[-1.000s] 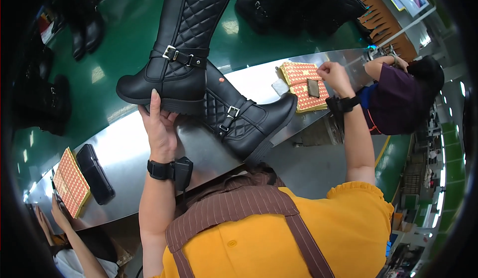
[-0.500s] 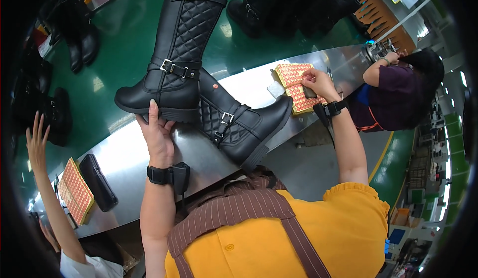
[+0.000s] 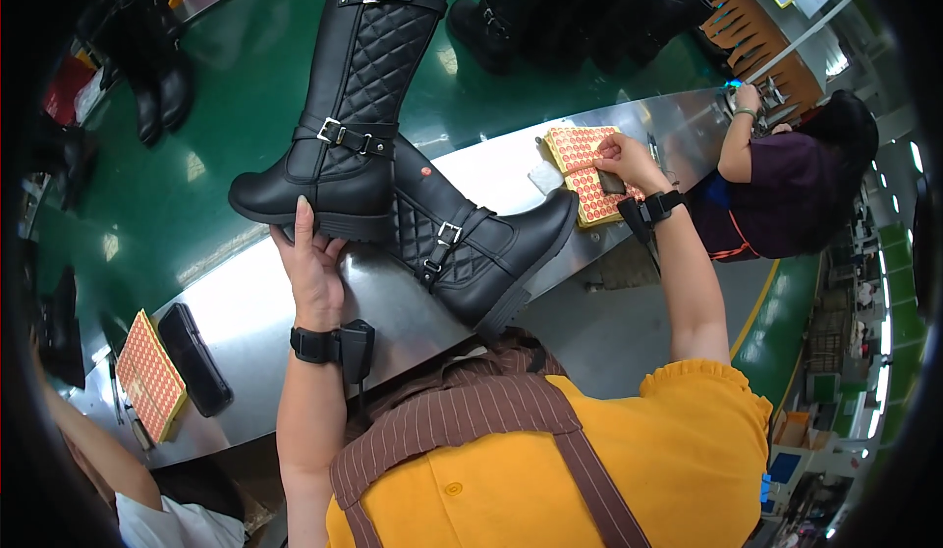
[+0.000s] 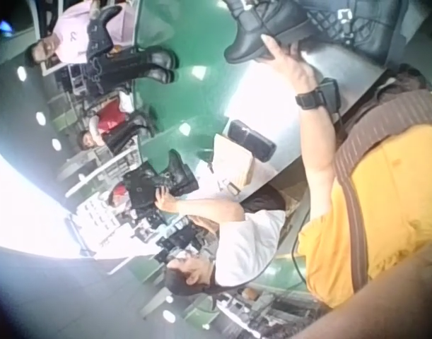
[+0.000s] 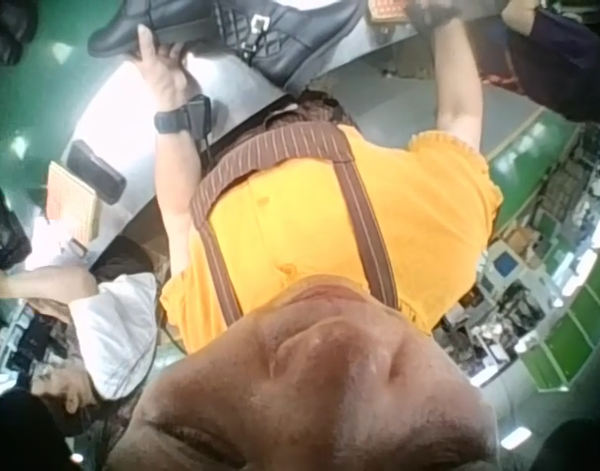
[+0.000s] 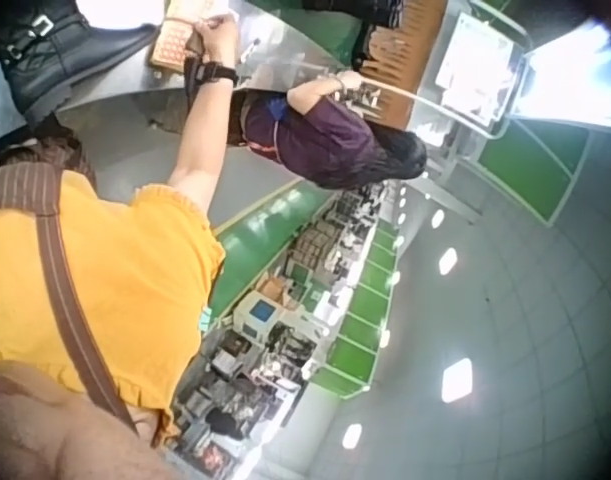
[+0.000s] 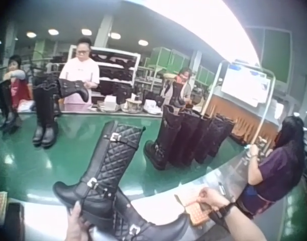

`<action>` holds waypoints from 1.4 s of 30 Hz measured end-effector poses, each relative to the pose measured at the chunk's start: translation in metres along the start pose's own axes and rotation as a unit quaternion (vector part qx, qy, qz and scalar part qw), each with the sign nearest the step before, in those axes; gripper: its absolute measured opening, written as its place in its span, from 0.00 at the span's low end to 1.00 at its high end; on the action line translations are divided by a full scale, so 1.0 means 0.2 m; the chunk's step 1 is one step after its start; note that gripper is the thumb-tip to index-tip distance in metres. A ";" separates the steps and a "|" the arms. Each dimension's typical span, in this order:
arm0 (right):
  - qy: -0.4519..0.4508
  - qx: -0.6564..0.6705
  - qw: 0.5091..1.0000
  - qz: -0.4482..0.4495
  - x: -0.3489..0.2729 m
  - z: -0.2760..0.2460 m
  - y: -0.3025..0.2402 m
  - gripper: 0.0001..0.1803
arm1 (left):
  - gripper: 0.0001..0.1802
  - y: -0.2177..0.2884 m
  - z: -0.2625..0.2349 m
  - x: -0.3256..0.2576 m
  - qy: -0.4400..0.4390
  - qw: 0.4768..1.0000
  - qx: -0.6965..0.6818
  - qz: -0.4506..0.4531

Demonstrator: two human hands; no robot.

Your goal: Inspecting and cleaning black boots on an assembly line.

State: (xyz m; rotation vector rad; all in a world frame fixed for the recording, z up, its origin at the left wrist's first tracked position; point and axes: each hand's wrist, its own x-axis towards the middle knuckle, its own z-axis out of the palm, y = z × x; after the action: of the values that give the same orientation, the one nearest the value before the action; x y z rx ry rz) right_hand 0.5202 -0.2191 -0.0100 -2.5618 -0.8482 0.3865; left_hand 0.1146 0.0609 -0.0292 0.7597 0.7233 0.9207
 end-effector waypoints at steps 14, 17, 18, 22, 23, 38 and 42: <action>-0.076 0.085 0.993 0.008 0.04 -0.04 0.05 0.17 | 0.38 0.00 0.00 0.01 -0.004 1.000 -0.016 -0.011; -0.073 0.170 0.978 0.096 0.04 -0.03 0.05 0.16 | 0.39 -0.01 -0.01 0.01 -0.008 1.000 -0.024 -0.009; -0.059 0.143 0.984 0.092 0.05 -0.03 0.05 0.16 | 0.39 -0.01 -0.01 0.01 -0.011 1.000 -0.026 -0.006; -0.016 0.139 0.986 0.086 0.05 -0.04 0.01 0.19 | 0.40 0.00 -0.02 0.02 -0.004 1.000 -0.024 -0.012; -0.018 0.152 0.985 0.083 0.04 -0.05 -0.01 0.20 | 0.41 0.00 -0.02 0.02 -0.002 1.000 -0.026 -0.012; 0.005 0.146 0.909 -0.390 -0.36 -0.03 -1.34 0.08 | 0.49 0.00 -0.02 0.01 -0.015 0.999 -0.036 0.001; 0.011 0.069 0.869 -0.489 -0.38 0.12 -1.60 0.08 | 0.50 0.02 -0.02 -0.01 -0.018 0.999 -0.050 -0.008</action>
State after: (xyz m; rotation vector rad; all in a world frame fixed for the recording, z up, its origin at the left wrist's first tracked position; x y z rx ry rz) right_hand 0.2925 -0.0257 0.1276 -1.6810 -1.8531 0.0801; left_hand 0.1092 0.0622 -0.0267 0.6791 0.6460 0.9204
